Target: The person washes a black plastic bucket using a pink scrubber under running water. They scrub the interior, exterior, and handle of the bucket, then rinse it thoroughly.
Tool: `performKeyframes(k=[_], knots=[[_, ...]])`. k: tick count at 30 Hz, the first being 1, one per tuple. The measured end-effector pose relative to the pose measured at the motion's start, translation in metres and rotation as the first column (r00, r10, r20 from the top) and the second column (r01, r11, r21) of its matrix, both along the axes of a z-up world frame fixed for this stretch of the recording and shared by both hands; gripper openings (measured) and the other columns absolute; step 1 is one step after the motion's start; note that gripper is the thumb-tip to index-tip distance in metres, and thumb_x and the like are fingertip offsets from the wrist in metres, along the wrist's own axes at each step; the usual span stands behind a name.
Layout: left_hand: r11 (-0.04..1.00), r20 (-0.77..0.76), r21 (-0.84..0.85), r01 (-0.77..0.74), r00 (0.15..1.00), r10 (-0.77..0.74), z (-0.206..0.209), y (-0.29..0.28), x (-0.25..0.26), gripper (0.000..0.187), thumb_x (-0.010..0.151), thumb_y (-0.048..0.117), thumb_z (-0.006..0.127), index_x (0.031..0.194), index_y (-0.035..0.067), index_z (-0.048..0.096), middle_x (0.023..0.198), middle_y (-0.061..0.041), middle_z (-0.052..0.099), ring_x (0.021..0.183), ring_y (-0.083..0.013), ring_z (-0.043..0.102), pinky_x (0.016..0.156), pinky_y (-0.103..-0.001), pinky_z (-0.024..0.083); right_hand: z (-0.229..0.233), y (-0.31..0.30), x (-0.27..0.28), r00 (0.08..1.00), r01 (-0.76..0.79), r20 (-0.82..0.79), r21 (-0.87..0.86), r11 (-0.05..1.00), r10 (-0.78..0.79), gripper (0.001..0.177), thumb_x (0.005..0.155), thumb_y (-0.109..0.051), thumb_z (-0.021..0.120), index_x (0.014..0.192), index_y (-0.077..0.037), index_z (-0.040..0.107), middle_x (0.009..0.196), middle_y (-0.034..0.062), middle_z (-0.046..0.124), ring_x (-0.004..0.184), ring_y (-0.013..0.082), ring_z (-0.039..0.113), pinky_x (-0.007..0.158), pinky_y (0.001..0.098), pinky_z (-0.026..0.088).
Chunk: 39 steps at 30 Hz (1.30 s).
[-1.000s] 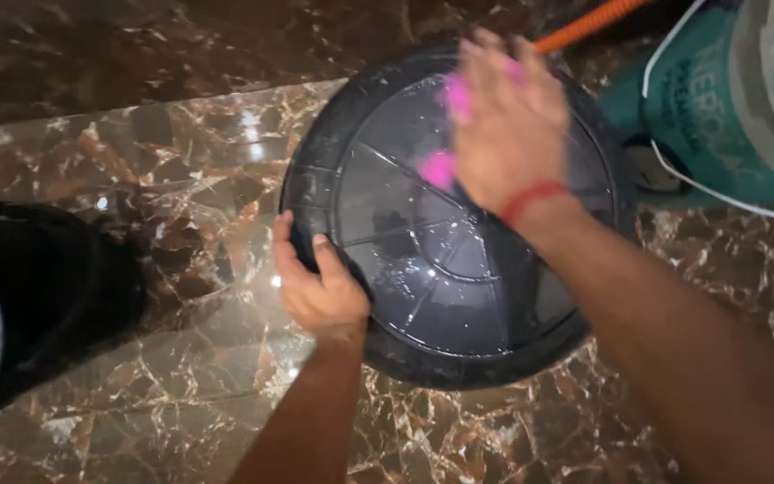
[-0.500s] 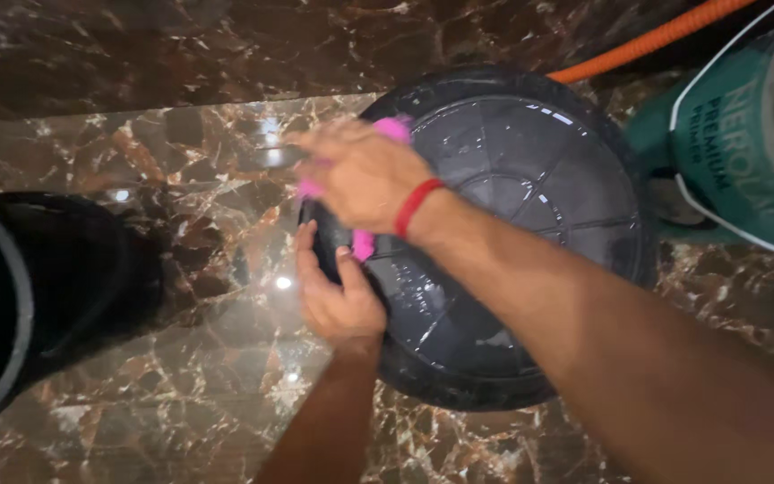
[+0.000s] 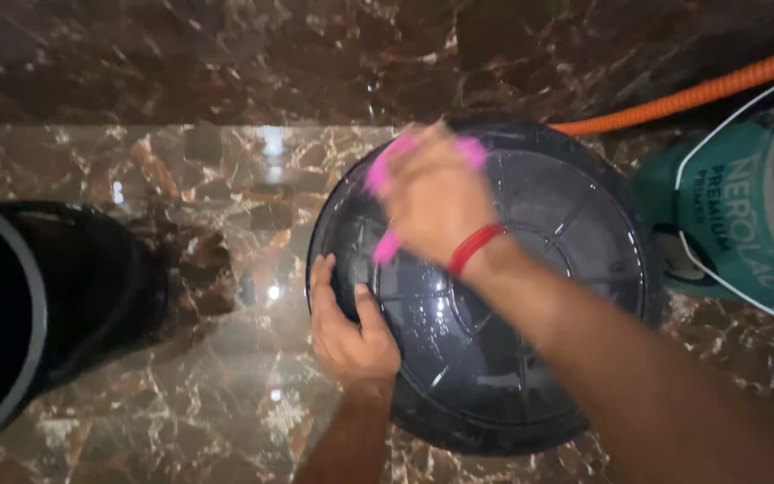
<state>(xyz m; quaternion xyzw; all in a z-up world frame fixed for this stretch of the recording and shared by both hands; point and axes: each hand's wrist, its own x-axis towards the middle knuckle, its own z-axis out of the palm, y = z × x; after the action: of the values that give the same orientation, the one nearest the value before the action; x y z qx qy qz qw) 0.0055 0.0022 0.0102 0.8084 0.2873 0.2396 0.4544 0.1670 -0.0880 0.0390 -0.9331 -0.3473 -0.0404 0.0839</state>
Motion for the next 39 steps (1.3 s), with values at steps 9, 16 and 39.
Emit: performKeyframes(k=[9, 16, 39], knots=[[1.0, -0.037, -0.013, -0.017, 0.999, 0.016, 0.001, 0.001, -0.003, 0.048, 0.094, 0.019, 0.059, 0.138, -0.001, 0.058, 0.146, -0.023, 0.058, 0.138, -0.0411, 0.053, 0.117, -0.046, 0.038, 0.012, -0.056, 0.019, 0.949, 0.312, 0.018, 0.101, 0.945, -0.315, 0.037, 0.104, -0.037, 0.054, 0.111, -0.01, 0.077, 0.122, 0.0138, 0.071, 0.125, 0.0352, 0.058, 0.109, 0.0494, 0.042], [0.983, -0.032, 0.167, 0.077, 0.997, -0.073, 0.001, 0.003, -0.006, 0.07, 0.093, 0.034, 0.066, 0.149, -0.004, 0.048, 0.153, -0.026, 0.047, 0.142, -0.0498, 0.04, 0.117, -0.053, 0.03, -0.019, -0.063, 0.007, 0.91, 0.197, 0.392, -0.114, 0.974, -0.138, 0.048, 0.097, -0.036, 0.057, 0.131, -0.004, 0.07, 0.136, 0.0154, 0.064, 0.133, 0.0377, 0.051, 0.114, 0.0497, 0.036], [0.991, -0.128, 0.13, -0.027, 0.991, 0.043, 0.02, -0.036, -0.099, 0.056, 0.105, 0.025, 0.049, 0.153, -0.002, 0.042, 0.16, -0.031, 0.039, 0.146, -0.0531, 0.037, 0.121, -0.06, 0.027, -0.001, -0.11, -0.042, 0.902, 0.426, 0.08, -0.007, 0.905, -0.424, 0.046, 0.099, -0.035, 0.055, 0.137, -0.013, 0.063, 0.145, 0.0083, 0.055, 0.139, 0.034, 0.041, 0.097, 0.0632, 0.039]])
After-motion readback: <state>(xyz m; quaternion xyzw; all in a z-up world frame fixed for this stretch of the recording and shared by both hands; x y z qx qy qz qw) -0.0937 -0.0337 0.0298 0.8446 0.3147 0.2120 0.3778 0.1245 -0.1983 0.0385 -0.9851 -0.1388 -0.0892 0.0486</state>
